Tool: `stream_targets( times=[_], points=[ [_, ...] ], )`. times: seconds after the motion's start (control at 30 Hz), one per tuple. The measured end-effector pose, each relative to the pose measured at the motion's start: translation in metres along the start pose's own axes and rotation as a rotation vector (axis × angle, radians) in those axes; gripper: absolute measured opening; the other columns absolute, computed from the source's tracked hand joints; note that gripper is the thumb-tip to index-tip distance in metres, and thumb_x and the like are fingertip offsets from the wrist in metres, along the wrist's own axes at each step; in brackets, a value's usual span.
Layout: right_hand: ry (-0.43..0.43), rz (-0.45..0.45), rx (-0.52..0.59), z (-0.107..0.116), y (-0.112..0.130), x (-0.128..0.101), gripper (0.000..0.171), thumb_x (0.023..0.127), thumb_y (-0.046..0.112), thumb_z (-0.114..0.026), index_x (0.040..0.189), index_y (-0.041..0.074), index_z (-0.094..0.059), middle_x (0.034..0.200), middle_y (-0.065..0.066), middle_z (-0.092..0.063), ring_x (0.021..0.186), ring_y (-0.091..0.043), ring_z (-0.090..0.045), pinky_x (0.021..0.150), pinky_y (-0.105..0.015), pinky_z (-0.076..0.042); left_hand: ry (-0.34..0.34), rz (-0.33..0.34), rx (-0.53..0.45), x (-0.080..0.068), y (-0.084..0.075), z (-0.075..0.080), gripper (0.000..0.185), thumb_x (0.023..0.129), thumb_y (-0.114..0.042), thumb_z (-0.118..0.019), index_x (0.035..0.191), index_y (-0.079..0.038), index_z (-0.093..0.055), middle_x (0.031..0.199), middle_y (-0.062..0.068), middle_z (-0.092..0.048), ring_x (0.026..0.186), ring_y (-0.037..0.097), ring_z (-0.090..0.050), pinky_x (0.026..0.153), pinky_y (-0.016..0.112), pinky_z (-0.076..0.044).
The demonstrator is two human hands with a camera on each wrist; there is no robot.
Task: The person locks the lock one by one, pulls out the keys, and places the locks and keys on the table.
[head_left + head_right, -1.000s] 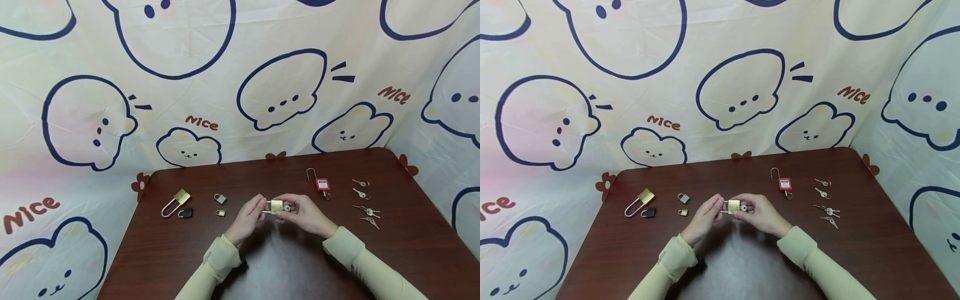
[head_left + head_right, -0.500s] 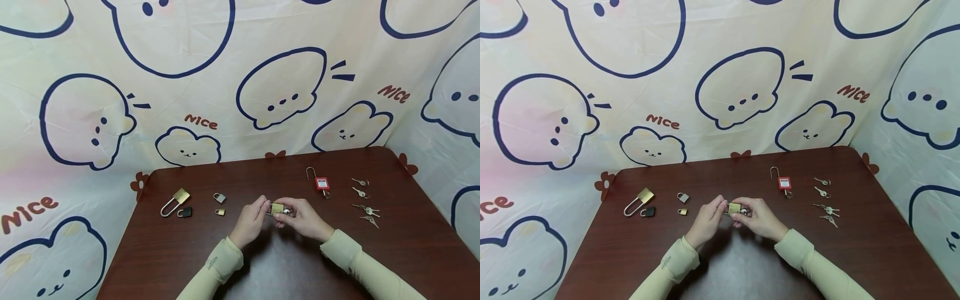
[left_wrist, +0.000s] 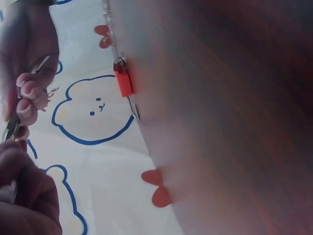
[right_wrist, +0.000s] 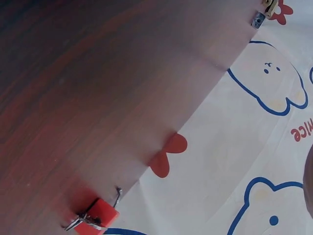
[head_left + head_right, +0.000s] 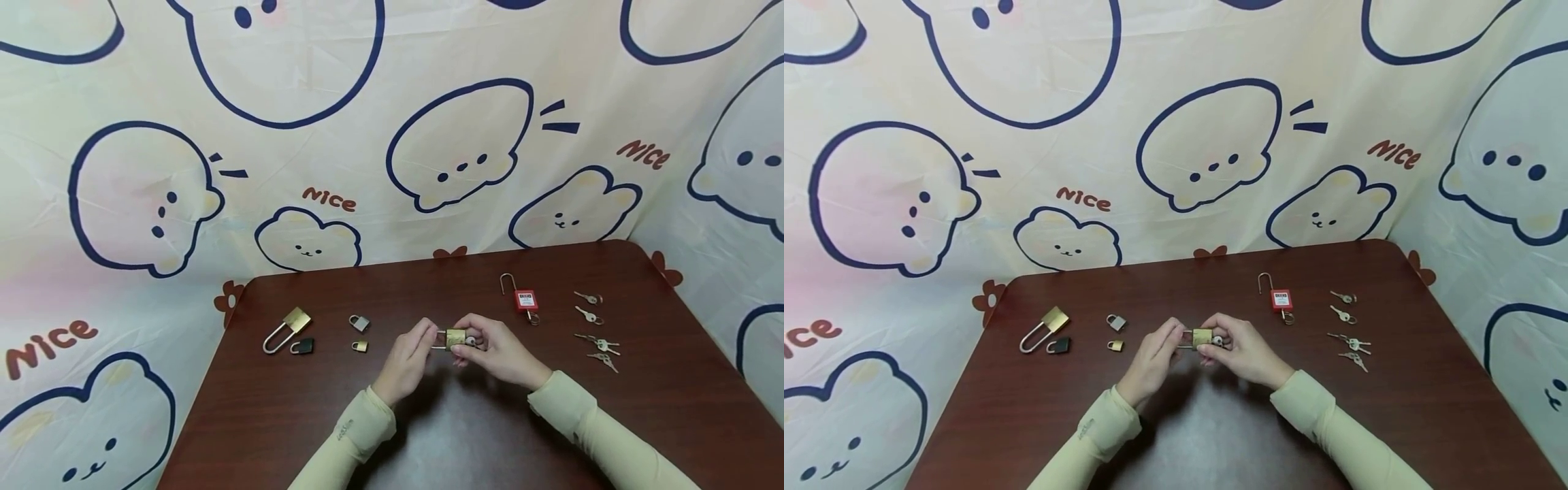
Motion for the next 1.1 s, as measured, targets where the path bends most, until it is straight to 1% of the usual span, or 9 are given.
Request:
stream_targets(
  times=[0.1, 0.17, 0.23, 0.3, 0.4, 0.47, 0.57, 0.8, 1.1],
  points=[
    [-0.009, -0.025, -0.002, 0.003, -0.003, -0.001, 0.024, 0.097, 0.005, -0.072, 0.118, 0.001, -0.061, 0.098, -0.025, -0.074, 0.081, -0.036, -0.076, 0.074, -0.046, -0.063, 0.052, 0.095, -0.177, -0.001, 0.009, -0.004, 0.039, 0.115, -0.029, -0.035, 0.101, 0.001, -0.055, 0.058, 0.016, -0.048, 0.044, 0.005, -0.04, 0.041, 0.022, -0.036],
    [-0.014, -0.032, 0.003, 0.003, -0.004, -0.002, 0.024, 0.097, 0.005, -0.072, 0.119, 0.001, -0.062, 0.099, -0.022, -0.074, 0.082, -0.034, -0.077, 0.074, -0.045, -0.063, 0.068, 0.118, -0.203, -0.002, 0.013, -0.005, 0.042, 0.115, -0.028, -0.035, 0.098, 0.005, -0.055, 0.056, 0.012, -0.046, 0.043, 0.005, -0.04, 0.041, 0.022, -0.035],
    [-0.017, -0.032, 0.006, 0.003, -0.004, -0.002, 0.023, 0.098, 0.006, -0.07, 0.119, 0.001, -0.062, 0.098, -0.019, -0.074, 0.081, -0.028, -0.077, 0.074, -0.043, -0.063, 0.063, 0.105, -0.157, -0.002, 0.014, -0.006, 0.042, 0.115, -0.027, -0.037, 0.092, 0.004, -0.055, 0.058, 0.006, -0.047, 0.046, 0.005, -0.041, 0.045, 0.021, -0.035],
    [-0.018, -0.022, 0.017, 0.003, -0.003, -0.003, 0.021, 0.1, 0.007, -0.068, 0.119, 0.0, -0.063, 0.096, -0.019, -0.073, 0.079, -0.024, -0.077, 0.073, -0.042, -0.064, 0.047, 0.065, -0.068, -0.002, 0.013, -0.005, 0.041, 0.114, -0.025, -0.039, 0.087, 0.001, -0.055, 0.06, 0.0, -0.047, 0.05, 0.003, -0.042, 0.05, 0.02, -0.037],
    [-0.02, -0.006, 0.031, 0.002, -0.001, -0.003, 0.018, 0.102, 0.007, -0.065, 0.117, -0.002, -0.063, 0.093, -0.019, -0.073, 0.076, -0.028, -0.076, 0.071, -0.039, -0.064, 0.011, 0.007, 0.041, -0.003, 0.009, -0.005, 0.037, 0.114, -0.022, -0.041, 0.085, -0.002, -0.053, 0.061, -0.006, -0.045, 0.053, 0.001, -0.042, 0.053, 0.019, -0.037],
    [-0.025, 0.003, 0.036, 0.001, 0.0, -0.002, 0.017, 0.102, 0.006, -0.065, 0.116, -0.002, -0.064, 0.091, -0.019, -0.074, 0.075, -0.033, -0.075, 0.069, -0.038, -0.064, -0.011, -0.018, 0.081, -0.003, 0.007, -0.005, 0.036, 0.114, -0.021, -0.041, 0.085, -0.002, -0.052, 0.06, -0.008, -0.043, 0.052, 0.0, -0.041, 0.052, 0.019, -0.038],
    [-0.034, 0.012, 0.036, 0.001, 0.001, -0.002, 0.017, 0.101, 0.006, -0.066, 0.115, -0.001, -0.064, 0.089, -0.018, -0.074, 0.073, -0.037, -0.074, 0.068, -0.039, -0.064, -0.029, -0.025, 0.083, -0.003, 0.005, -0.005, 0.035, 0.114, -0.02, -0.041, 0.085, -0.004, -0.052, 0.058, -0.006, -0.043, 0.051, -0.001, -0.041, 0.051, 0.019, -0.038],
    [-0.045, 0.038, -0.009, 0.001, 0.0, -0.003, 0.015, 0.098, 0.007, -0.07, 0.112, 0.002, -0.068, 0.084, -0.012, -0.075, 0.069, -0.02, -0.074, 0.067, -0.037, -0.063, -0.017, -0.013, 0.117, -0.004, 0.004, -0.008, 0.036, 0.113, -0.022, -0.041, 0.084, -0.005, -0.053, 0.06, -0.007, -0.041, 0.052, 0.0, -0.038, 0.053, 0.018, -0.034],
    [-0.025, 0.027, -0.04, -0.003, -0.003, 0.0, 0.013, 0.097, 0.006, -0.072, 0.109, 0.002, -0.07, 0.083, -0.01, -0.075, 0.068, -0.015, -0.073, 0.067, -0.035, -0.063, 0.011, 0.007, 0.183, -0.004, 0.009, -0.016, 0.037, 0.113, -0.026, -0.041, 0.086, -0.006, -0.054, 0.062, -0.01, -0.043, 0.053, -0.001, -0.04, 0.053, 0.017, -0.034]
  ],
)
Point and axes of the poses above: each hand's wrist, its own x-axis towards the middle knuckle, its own z-axis out of the back of the hand, y = z × x, the point moved 7 cm from there along x, towards the middle knuckle
